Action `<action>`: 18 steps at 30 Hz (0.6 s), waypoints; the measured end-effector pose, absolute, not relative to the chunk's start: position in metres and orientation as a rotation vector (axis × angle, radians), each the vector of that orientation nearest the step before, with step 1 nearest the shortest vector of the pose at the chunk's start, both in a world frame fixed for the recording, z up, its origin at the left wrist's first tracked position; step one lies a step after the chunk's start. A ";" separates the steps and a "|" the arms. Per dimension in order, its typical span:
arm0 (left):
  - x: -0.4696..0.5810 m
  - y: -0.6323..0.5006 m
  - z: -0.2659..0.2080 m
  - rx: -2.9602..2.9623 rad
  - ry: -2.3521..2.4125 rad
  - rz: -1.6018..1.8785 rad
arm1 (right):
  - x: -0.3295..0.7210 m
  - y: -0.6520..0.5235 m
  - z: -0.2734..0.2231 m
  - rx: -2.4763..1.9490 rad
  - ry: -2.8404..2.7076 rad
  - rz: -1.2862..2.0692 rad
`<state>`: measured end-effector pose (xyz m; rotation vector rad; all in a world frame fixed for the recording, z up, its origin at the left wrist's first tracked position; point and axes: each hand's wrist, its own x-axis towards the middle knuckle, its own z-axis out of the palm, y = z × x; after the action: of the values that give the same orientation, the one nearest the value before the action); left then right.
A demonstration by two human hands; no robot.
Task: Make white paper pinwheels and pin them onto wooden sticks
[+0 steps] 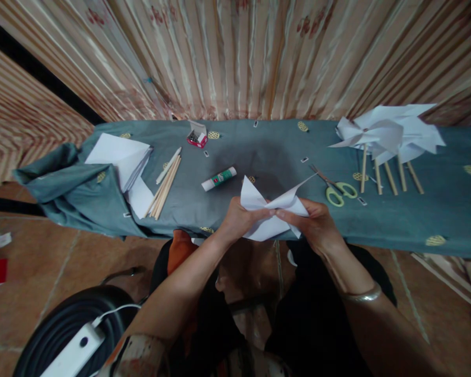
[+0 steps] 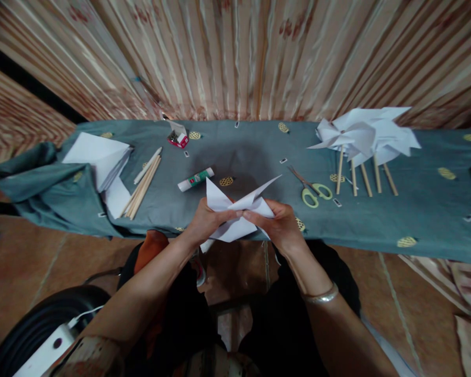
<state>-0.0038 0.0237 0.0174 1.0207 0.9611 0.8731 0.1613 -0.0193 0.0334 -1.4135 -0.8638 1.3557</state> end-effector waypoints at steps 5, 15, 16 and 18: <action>-0.004 0.024 0.018 1.040 0.984 0.875 | 0.161 -0.019 0.033 -1.433 -0.862 1.331; -0.004 0.025 0.016 1.057 0.974 0.876 | 0.160 -0.019 0.029 -1.416 -0.862 1.323; -0.004 0.025 0.015 1.057 0.973 0.878 | 0.160 -0.019 0.029 -1.416 -0.856 1.326; -0.004 0.026 0.015 1.053 0.968 0.887 | 0.160 -0.019 0.029 -1.416 -0.852 1.329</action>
<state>-0.0041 0.0256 0.0155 1.0534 0.9676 0.8866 0.1602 -0.0188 0.0290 -1.4163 -0.8519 1.3288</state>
